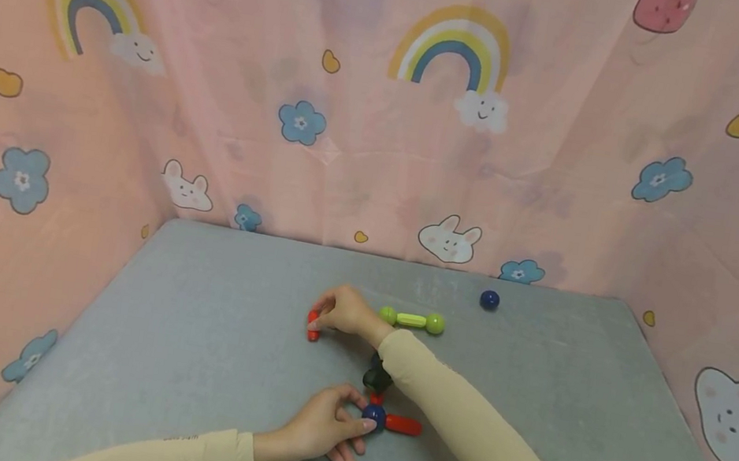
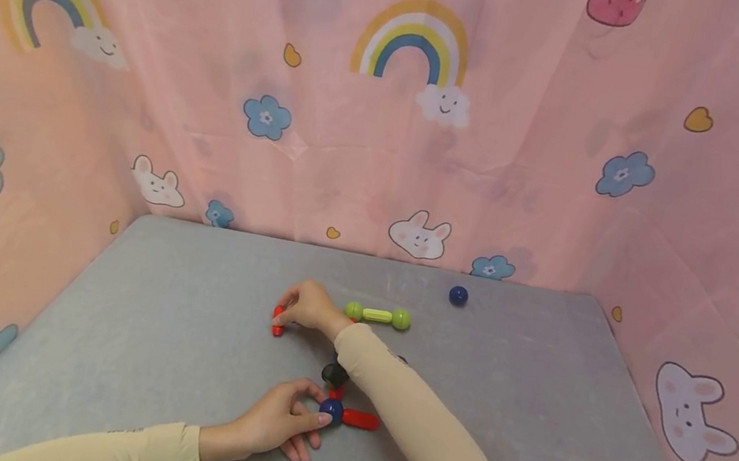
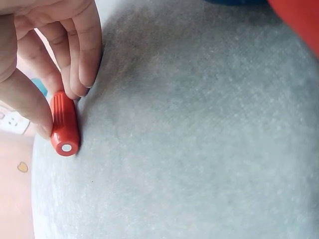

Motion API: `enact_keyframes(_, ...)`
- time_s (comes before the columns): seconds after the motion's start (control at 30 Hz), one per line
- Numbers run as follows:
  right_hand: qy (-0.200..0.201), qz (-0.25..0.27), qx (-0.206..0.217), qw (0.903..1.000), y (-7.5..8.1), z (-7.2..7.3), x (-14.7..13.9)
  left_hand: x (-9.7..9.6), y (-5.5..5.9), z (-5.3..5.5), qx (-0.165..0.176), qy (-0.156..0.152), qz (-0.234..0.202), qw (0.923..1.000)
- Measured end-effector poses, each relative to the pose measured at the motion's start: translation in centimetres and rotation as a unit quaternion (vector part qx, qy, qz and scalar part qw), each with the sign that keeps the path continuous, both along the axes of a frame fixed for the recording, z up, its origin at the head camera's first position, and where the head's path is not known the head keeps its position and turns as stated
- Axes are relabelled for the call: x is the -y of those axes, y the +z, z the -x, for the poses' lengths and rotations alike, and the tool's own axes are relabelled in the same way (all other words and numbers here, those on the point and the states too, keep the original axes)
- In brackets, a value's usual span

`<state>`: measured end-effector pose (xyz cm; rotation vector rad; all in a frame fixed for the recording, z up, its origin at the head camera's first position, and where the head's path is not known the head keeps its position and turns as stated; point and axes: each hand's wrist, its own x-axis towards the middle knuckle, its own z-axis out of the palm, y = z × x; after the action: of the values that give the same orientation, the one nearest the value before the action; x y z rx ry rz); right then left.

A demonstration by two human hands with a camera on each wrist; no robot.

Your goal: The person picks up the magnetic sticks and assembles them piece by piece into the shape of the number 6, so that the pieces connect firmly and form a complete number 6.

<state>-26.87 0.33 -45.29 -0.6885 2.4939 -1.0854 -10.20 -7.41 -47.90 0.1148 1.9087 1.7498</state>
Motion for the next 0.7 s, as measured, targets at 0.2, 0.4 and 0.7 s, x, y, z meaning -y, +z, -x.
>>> enact_keyframes(0.2,-0.015,0.016,0.014,0.9997,0.05,-0.16,-0.14,0.00,0.18,-0.05,-0.002,-0.001,0.003,1.0000)
enact_keyframes(0.4,-0.028,0.035,0.041,0.9982,0.11,-0.23,-0.27,0.04,0.33,-0.10,-0.004,-0.004,0.004,1.0000)
enact_keyframes(0.7,-0.052,0.090,0.101,0.9894,-0.24,0.04,-0.50,-0.02,0.34,-0.09,-0.004,-0.002,0.005,1.0000)
